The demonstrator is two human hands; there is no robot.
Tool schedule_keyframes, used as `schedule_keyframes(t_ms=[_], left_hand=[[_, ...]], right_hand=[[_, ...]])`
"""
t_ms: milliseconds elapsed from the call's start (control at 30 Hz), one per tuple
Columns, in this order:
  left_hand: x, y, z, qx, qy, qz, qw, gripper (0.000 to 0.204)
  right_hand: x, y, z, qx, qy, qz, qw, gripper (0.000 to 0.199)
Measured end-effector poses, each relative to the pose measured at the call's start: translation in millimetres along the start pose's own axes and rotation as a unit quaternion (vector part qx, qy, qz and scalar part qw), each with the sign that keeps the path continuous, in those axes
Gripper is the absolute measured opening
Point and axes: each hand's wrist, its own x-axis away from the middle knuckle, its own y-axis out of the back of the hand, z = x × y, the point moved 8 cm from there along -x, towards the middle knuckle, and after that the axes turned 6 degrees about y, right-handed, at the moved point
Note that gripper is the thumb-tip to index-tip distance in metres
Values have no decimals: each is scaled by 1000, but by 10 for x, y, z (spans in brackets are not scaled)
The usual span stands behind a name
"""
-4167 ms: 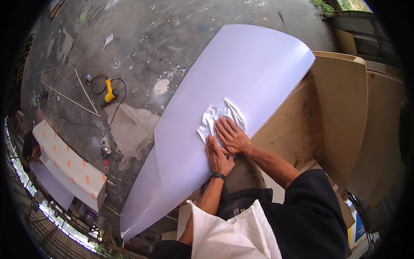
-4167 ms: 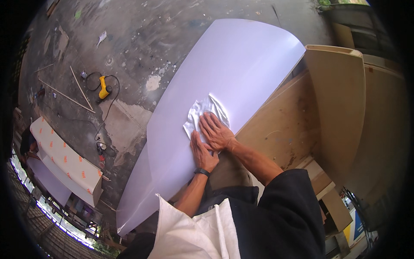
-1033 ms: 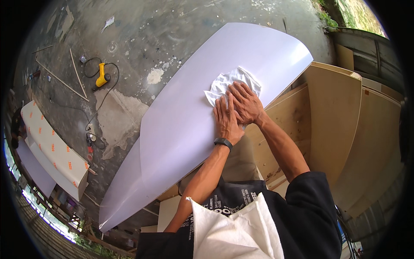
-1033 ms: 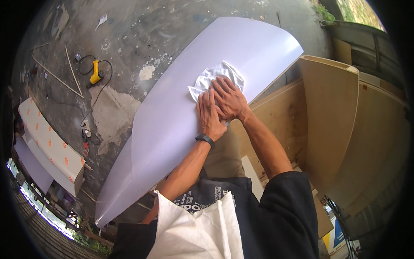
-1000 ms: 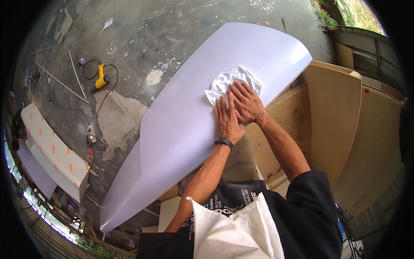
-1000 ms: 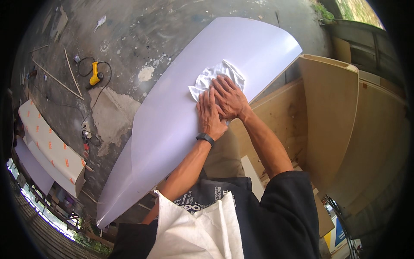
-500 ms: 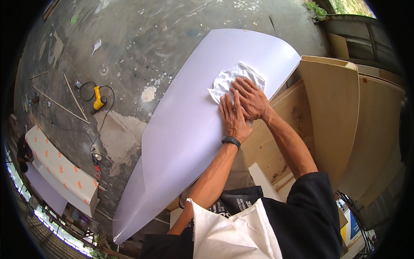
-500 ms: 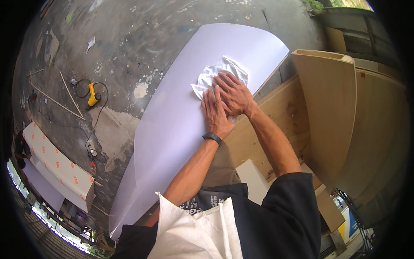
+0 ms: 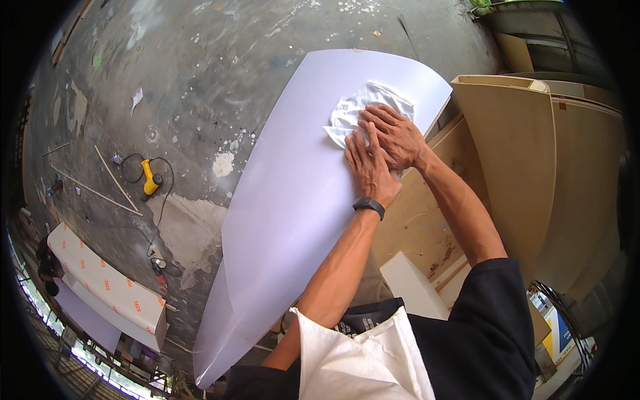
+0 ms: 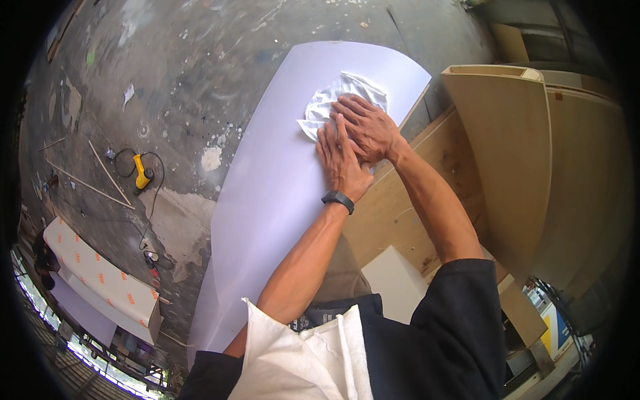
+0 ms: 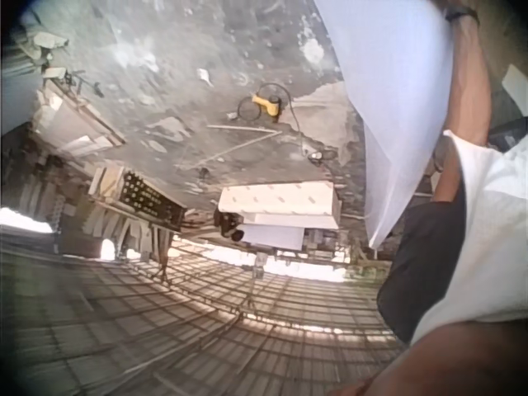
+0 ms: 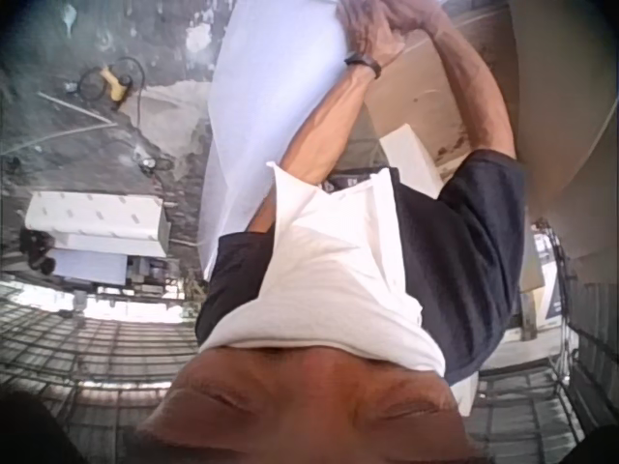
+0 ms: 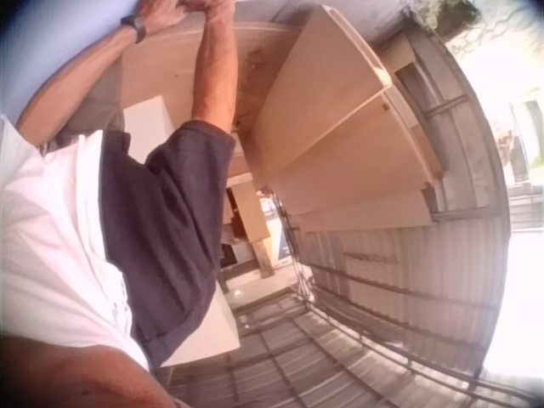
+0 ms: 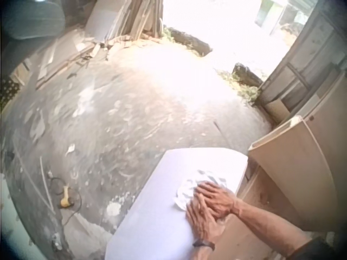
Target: The person wipes a large white curved panel with a white cloth, smoothing the surface along the edges and across the face. The person moves around the panel to reach different sections, maintaining contact with the cloth throughout.
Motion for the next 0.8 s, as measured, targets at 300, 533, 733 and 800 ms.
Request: schedule_keyframes(t_ms=[300,533,733,800], left_hand=[[-353,-219,-301,-6,-26,-20,999,124],[-527,-304,-437,-8,-47,0,999,124],[-692,-384,-582,-9,-55,0,998,125],[-761,-404,-629,-10,-56,3,998,125]], right_hand=[[35,118,-486,16,-19,-5,1000,65],[98,141,-705,11,-31,0,999,63],[117,235,-946,37,-36,-28,998,63],[119,243,-1027,36,-38,-29,998,63]])
